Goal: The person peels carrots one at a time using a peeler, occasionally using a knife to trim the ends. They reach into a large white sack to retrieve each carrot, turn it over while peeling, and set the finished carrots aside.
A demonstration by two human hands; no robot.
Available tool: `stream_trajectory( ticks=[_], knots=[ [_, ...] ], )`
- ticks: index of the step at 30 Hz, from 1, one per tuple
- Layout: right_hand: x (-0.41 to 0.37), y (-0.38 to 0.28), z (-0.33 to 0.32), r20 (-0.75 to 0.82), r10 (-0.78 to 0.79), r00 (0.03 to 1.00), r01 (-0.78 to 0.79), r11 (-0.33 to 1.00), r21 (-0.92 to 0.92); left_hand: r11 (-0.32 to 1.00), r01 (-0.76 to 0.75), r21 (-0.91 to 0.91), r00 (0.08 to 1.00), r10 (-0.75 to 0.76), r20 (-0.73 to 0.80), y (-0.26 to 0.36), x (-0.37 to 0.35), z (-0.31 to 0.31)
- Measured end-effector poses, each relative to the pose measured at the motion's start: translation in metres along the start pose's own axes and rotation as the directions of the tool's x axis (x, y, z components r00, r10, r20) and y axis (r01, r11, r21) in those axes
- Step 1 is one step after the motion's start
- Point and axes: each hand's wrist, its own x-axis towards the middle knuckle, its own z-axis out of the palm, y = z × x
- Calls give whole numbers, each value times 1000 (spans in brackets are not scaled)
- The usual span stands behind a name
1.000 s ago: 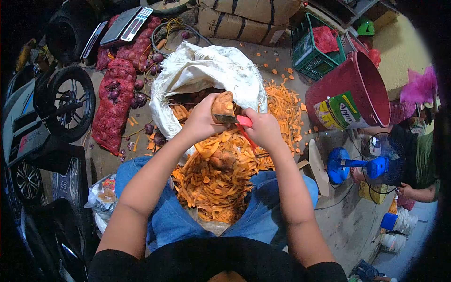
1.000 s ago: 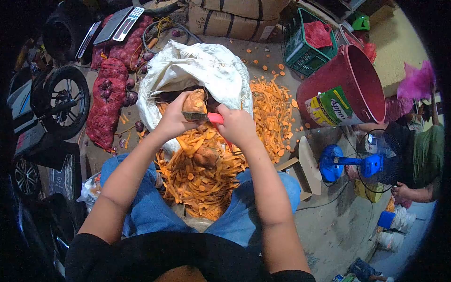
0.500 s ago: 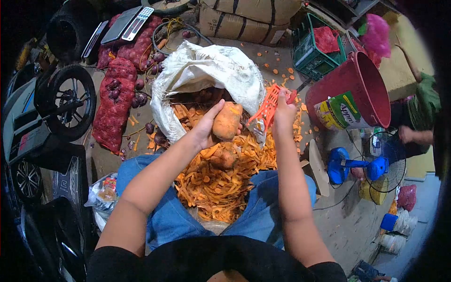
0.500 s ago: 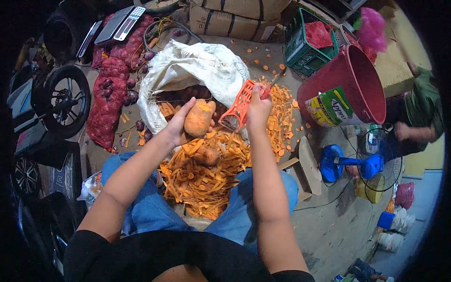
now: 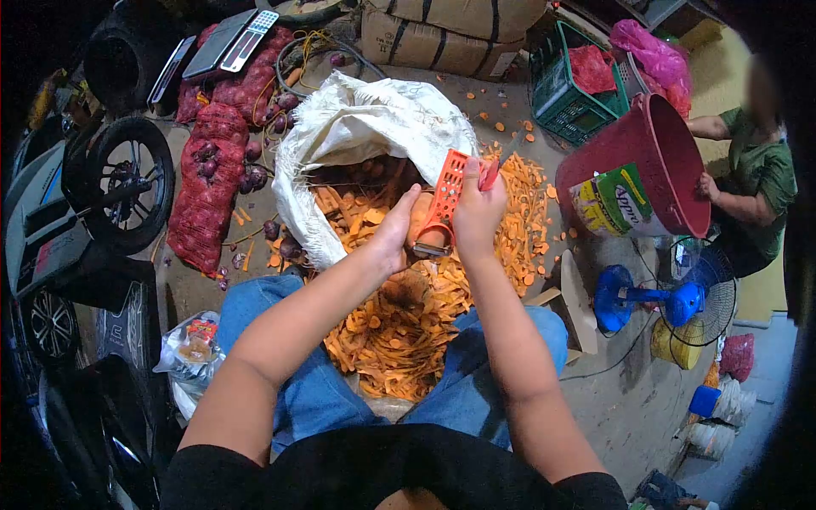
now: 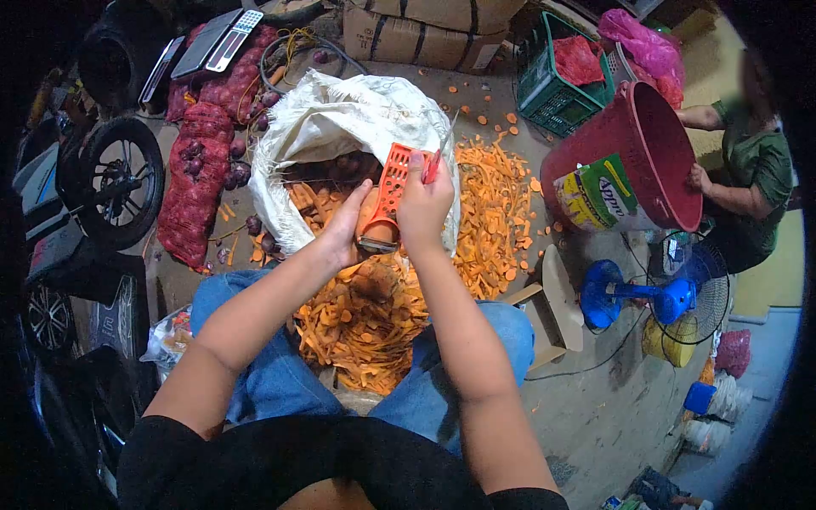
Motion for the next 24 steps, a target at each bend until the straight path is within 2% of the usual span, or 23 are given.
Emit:
stream_trajectory(
  ticks=[1, 2, 4, 6, 8, 10, 12, 13, 15, 16, 17, 18, 19, 21, 23, 24],
  knots=[
    [-2, -1, 1, -28, -69, 997, 69, 998, -1, 1000, 0, -2, 1000, 0, 1, -2, 0, 0],
    [-4, -3, 0, -27, -70, 997, 70, 998, -2, 999, -32, 3, 999, 32, -7, -5, 0, -1],
    [-8, -5, -1, -17, -152, 988, 147, 975, -164, 998, -63, 9, 998, 63, -14, -8, 0, 0],
    [-7, -5, -4, -24, -129, 991, 122, 972, -201, 988, -116, 104, 993, 116, -1, -9, -1, 2],
    [-2, -2, -9, -36, -112, 993, 100, 966, -239, 981, -84, 178, 996, 83, 11, -7, -1, -1],
    [19, 13, -18, -230, -85, 970, -8, 926, -377, 935, -11, 355, 1000, 12, -1, -7, -4, -2],
    [55, 24, -44, -426, -6, 905, -89, 975, -203, 863, 53, 503, 998, -35, -45, -12, -35, 23],
    [60, 25, -52, -430, -3, 903, -92, 975, -200, 874, 109, 473, 994, -99, -45, -21, -30, 16],
    [64, 16, -58, -420, 300, 857, -357, 932, -62, 919, 122, 375, 992, -100, -78, -14, -34, 17],
    [55, 16, -50, -377, 229, 897, -257, 966, -24, 919, 121, 375, 992, -99, -77, -12, -27, 10],
    [45, 8, -39, -374, 229, 899, -256, 966, -23, 949, 59, 309, 998, -50, -39, -9, -16, -4],
    [33, 0, -29, -301, 121, 946, -153, 984, -85, 972, -2, 236, 1000, 3, -5, -6, -14, -7],
    [25, -6, -20, -219, 17, 975, -49, 989, -140, 973, -1, 232, 1000, 4, -9, -4, -12, -8],
    [22, -8, -16, -171, 38, 985, -55, 994, -95, 996, 49, 71, 998, -52, 44, 3, -21, 4],
    [26, -6, -19, -164, 210, 964, -216, 976, -17, 995, 27, 100, 997, -34, 70, 8, -24, 4],
    [26, -13, -19, -187, 238, 953, -227, 971, 80, 993, 4, 114, 996, -14, 92, 10, -24, 1]
  ],
)
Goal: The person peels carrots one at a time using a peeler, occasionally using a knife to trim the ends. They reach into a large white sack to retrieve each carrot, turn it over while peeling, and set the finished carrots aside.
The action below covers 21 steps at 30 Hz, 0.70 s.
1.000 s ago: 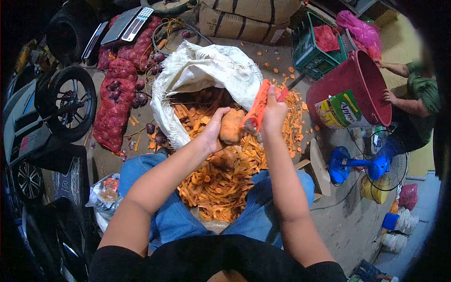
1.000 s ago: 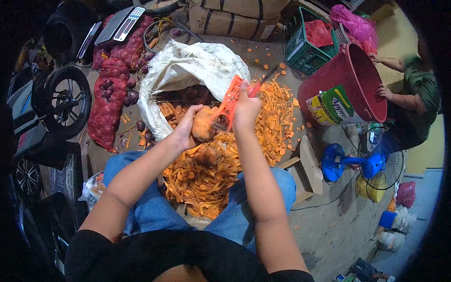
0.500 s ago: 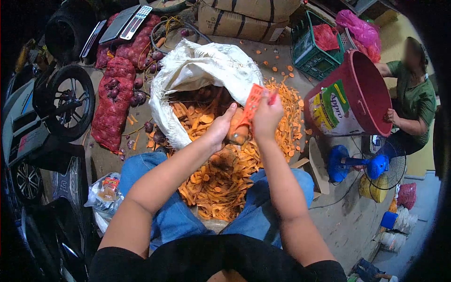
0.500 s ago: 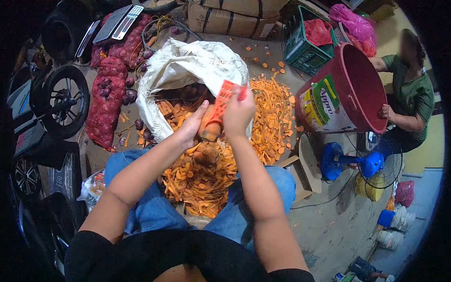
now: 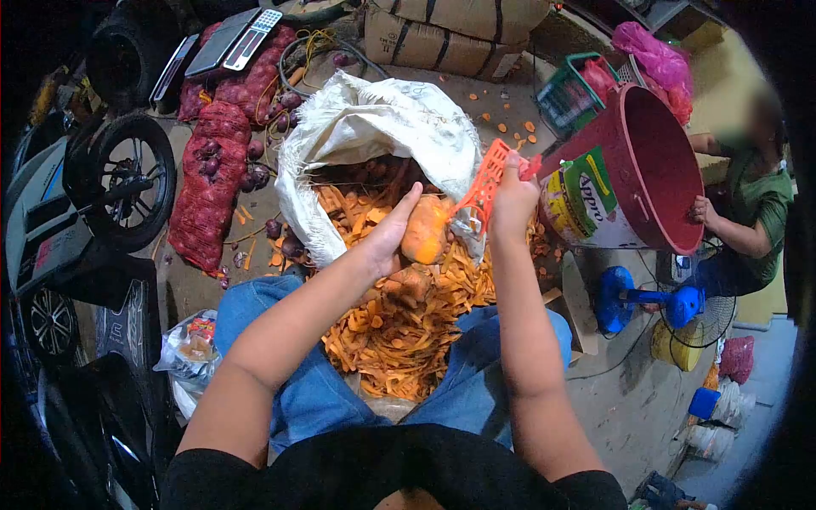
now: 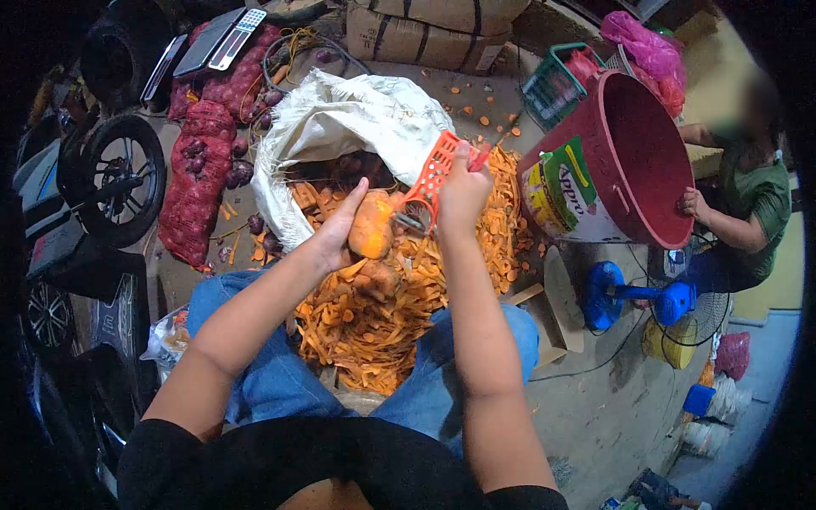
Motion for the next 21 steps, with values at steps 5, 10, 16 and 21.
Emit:
stream_trajectory(
  ticks=[5, 10, 16, 21],
  knots=[
    [16, 8, -16, -3, -32, 999, 32, 995, 96, 969, -133, 209, 982, 99, 162, 3, 0, -12],
    [15, -1, -25, 38, -13, 999, 5, 981, 193, 541, -410, 734, 888, 420, 187, 10, -10, -5],
    [22, 11, -31, 118, 58, 991, -87, 962, 258, -85, -418, 904, 720, 576, 387, 19, -18, 4],
    [13, 8, -27, 444, 290, 848, -414, 886, 211, -403, -340, 850, 567, 633, 527, 24, -20, 7]
  ],
)
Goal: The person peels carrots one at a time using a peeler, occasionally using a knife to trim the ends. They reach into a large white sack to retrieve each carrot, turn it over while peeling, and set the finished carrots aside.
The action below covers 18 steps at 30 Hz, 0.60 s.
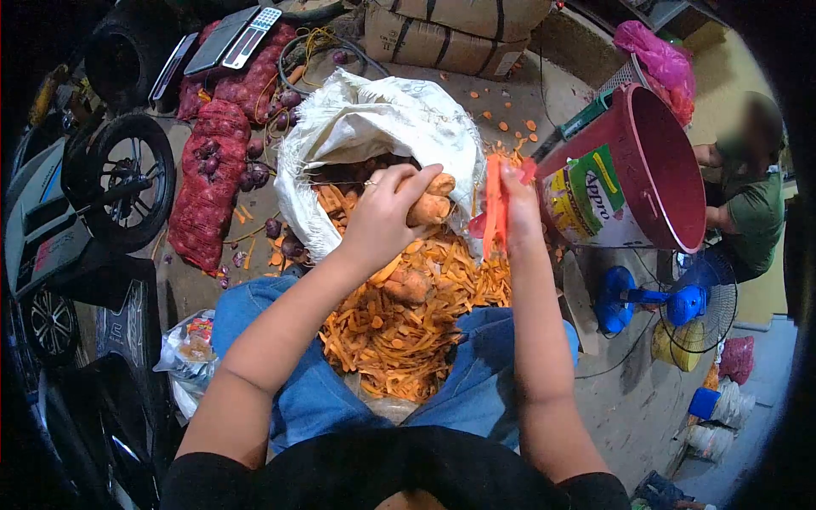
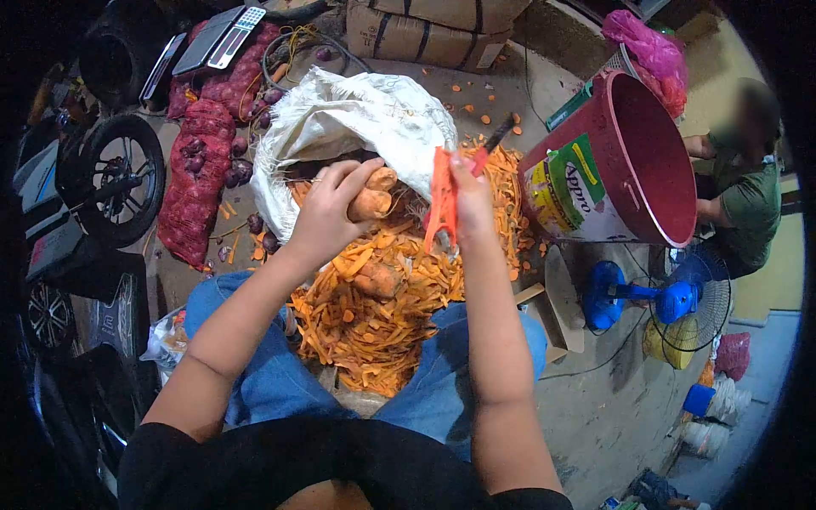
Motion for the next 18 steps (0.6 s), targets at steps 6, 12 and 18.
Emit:
stream_trajectory(
  ticks=[6, 12, 18],
  knots=[
    [-14, 20, 11, 519, 216, 827, -409, 865, 290, 946, -165, 277, 954, 224, -198, -12, 3, -2],
    [-17, 11, 21, 633, 17, 774, -327, 866, 377, 839, -501, 213, 741, 543, -395, -15, -4, -2],
    [-16, 17, 18, 819, -138, 558, -361, 848, 388, 710, -549, 440, 575, 703, -417, -13, -10, -6]
  ],
)
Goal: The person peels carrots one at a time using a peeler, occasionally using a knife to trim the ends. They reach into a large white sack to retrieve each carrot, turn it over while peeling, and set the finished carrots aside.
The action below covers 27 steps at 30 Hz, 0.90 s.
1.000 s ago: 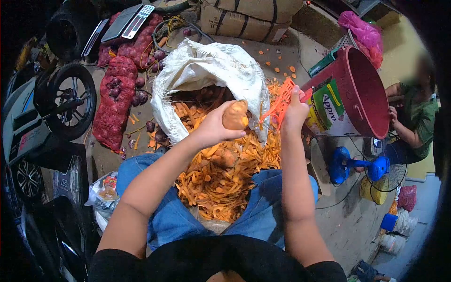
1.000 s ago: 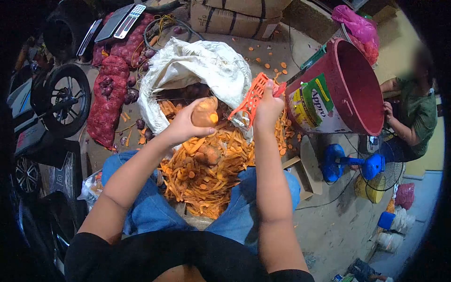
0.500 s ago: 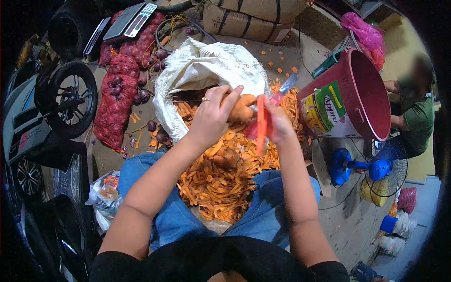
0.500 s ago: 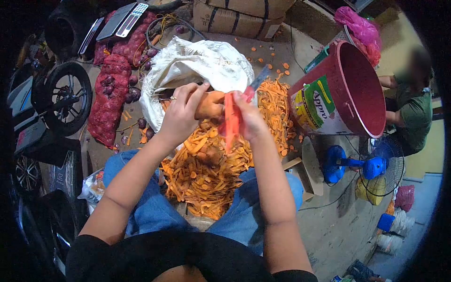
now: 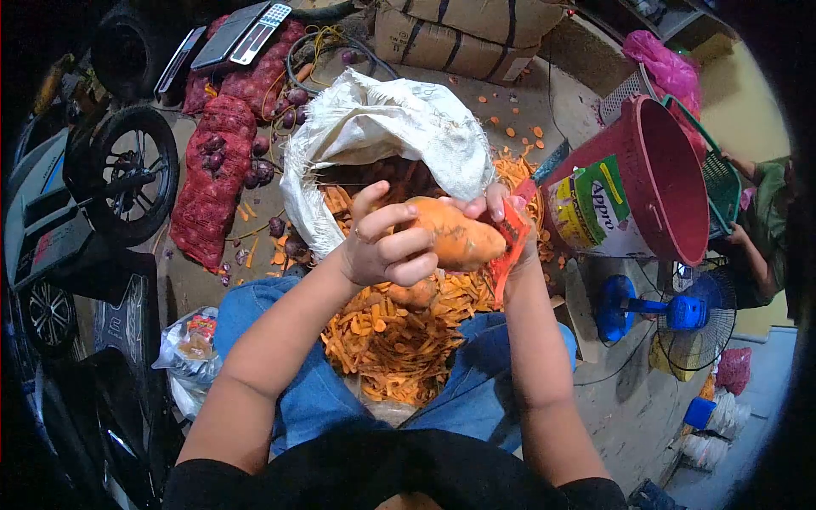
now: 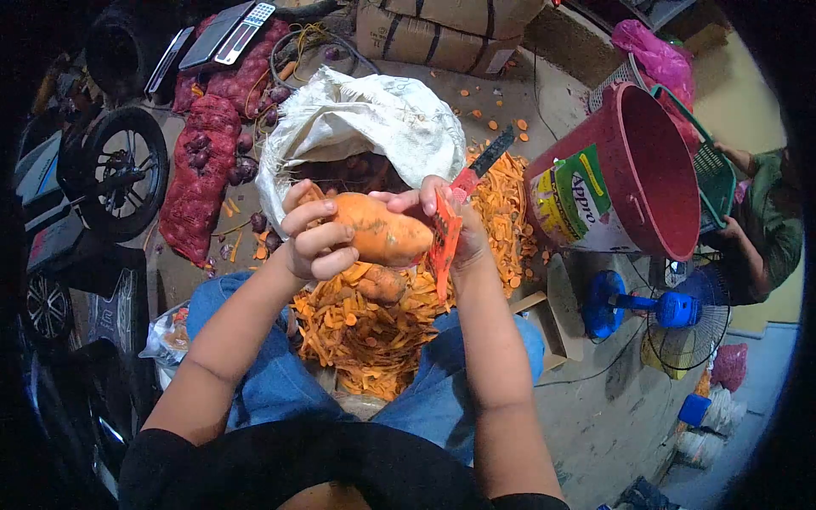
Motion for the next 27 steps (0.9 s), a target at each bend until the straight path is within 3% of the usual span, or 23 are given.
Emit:
stream_trajectory(
  ticks=[5, 7, 8, 10, 11, 12, 13, 14, 15, 16, 18, 20, 22, 24, 27],
  knots=[
    [-1, -3, 3, 59, 33, 998, -33, 999, 1, 1000, 2, -2, 1000, -2, -15, 1, 2, -3],
    [0, -6, 8, -7, -18, 1000, 17, 993, -117, 998, 57, -13, 991, -55, 123, -1, 2, -5],
    [1, -9, 9, -6, -19, 1000, 18, 993, -118, 954, 289, -80, 934, -262, 244, 1, 9, -4],
    [4, -19, 7, -274, -16, 962, -45, 975, -215, 628, 654, -421, 756, -564, 332, 3, 11, 6],
    [5, -22, 5, -386, -27, 922, -79, 963, -257, 630, 653, -420, 757, -565, 329, 4, 8, 11],
    [6, -22, -1, -385, -25, 923, -81, 963, -257, 103, 831, -546, 428, -746, 511, 6, 2, 18],
    [5, -21, -9, -548, -161, 821, -86, 914, -397, -458, 727, -511, 72, -690, 721, 7, -2, 22],
    [6, -22, -13, -663, -314, 679, -119, 844, -522, -459, 727, -511, 73, -688, 722, 5, -4, 22],
    [8, -19, -15, -703, -386, 597, -106, 831, -547, -718, 580, -385, -71, -515, 854, 3, -8, 20],
    [9, -18, -18, -704, -388, 595, -105, 831, -547, -901, 379, -209, -165, -288, 943, 2, -10, 20],
    [10, -17, -22, -730, -455, 510, -174, 776, -606, -895, 395, -206, -138, -280, 950, 4, -11, 23],
    [11, -15, -19, -699, -481, 529, -143, 762, -632, -832, 537, -143, -95, -228, 969, 9, -13, 25],
    [12, -14, -20, -671, -502, 545, -117, 748, -654, -860, 479, -172, -96, -247, 964, 11, -12, 27],
    [12, -13, -27, -630, -548, 550, -125, 693, -710, -782, 571, -249, -42, -331, 943, 9, -12, 28],
    [13, -13, -23, -659, -546, 517, -84, 734, -674, -801, 559, -216, -101, -325, 940, 7, -13, 27]
  ],
)
